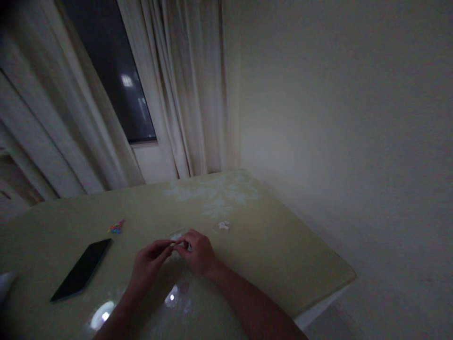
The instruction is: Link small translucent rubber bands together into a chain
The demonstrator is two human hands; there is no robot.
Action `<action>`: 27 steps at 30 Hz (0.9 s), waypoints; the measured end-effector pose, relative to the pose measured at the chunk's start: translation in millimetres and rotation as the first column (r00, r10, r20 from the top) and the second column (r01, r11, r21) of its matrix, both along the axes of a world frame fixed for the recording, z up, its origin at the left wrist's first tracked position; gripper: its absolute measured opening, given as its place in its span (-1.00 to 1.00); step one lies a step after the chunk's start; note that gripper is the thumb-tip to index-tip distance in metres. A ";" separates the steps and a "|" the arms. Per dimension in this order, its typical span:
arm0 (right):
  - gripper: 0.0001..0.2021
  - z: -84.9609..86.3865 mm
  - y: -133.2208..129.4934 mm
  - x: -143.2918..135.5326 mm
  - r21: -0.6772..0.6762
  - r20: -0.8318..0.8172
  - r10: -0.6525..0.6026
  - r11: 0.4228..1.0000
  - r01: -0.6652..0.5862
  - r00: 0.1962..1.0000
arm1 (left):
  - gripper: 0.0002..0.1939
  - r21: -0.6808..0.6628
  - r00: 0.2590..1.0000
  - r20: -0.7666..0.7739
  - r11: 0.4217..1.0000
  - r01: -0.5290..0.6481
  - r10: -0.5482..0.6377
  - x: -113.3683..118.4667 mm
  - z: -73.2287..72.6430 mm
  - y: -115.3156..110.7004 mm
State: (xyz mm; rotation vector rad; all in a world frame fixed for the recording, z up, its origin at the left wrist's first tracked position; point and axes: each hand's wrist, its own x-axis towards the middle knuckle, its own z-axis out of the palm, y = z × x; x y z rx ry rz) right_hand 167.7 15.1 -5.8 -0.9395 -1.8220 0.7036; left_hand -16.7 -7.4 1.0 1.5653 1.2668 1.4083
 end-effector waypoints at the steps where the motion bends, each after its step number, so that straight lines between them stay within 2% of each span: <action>1: -0.80 3.0 1.5 1.9 -0.006 -0.027 -0.018 1.000 0.018 0.999 | -0.70 -0.008 1.000 -0.007 1.000 -0.006 0.006 0.1 0.5 -0.1; 6: -0.69 12.7 20.0 19.6 -0.085 -0.213 -0.222 0.974 0.208 0.952 | -0.66 -0.036 0.999 -0.022 0.998 -0.046 0.045 -0.8 3.8 -0.6; 9: -0.67 12.6 32.1 29.5 -0.133 -0.255 -0.278 0.959 0.251 0.926 | -0.64 -0.038 0.998 -0.011 0.997 -0.066 0.065 -1.7 3.7 -0.1; 12: -0.68 10.2 35.3 29.6 -0.163 -0.250 -0.232 0.967 0.196 0.940 | -0.63 -0.042 0.998 -0.005 0.997 -0.067 0.067 -1.5 2.2 0.8; 16: -0.74 5.0 25.1 14.5 -0.124 -0.213 -0.044 0.992 0.017 0.976 | -0.61 -0.039 0.999 -0.009 0.999 -0.038 0.037 1.2 0.7 1.5; 19: -0.69 1.0 16.5 2.1 -0.092 -0.173 0.065 0.992 -0.082 0.983 | -0.57 -0.025 1.000 0.014 1.000 -0.003 0.004 3.2 1.6 2.2; 27: -0.86 -4.9 15.9 -4.5 -0.045 -0.086 -0.014 0.999 0.010 0.996 | -0.49 -0.038 1.000 0.027 0.999 0.007 -0.006 3.8 0.0 4.1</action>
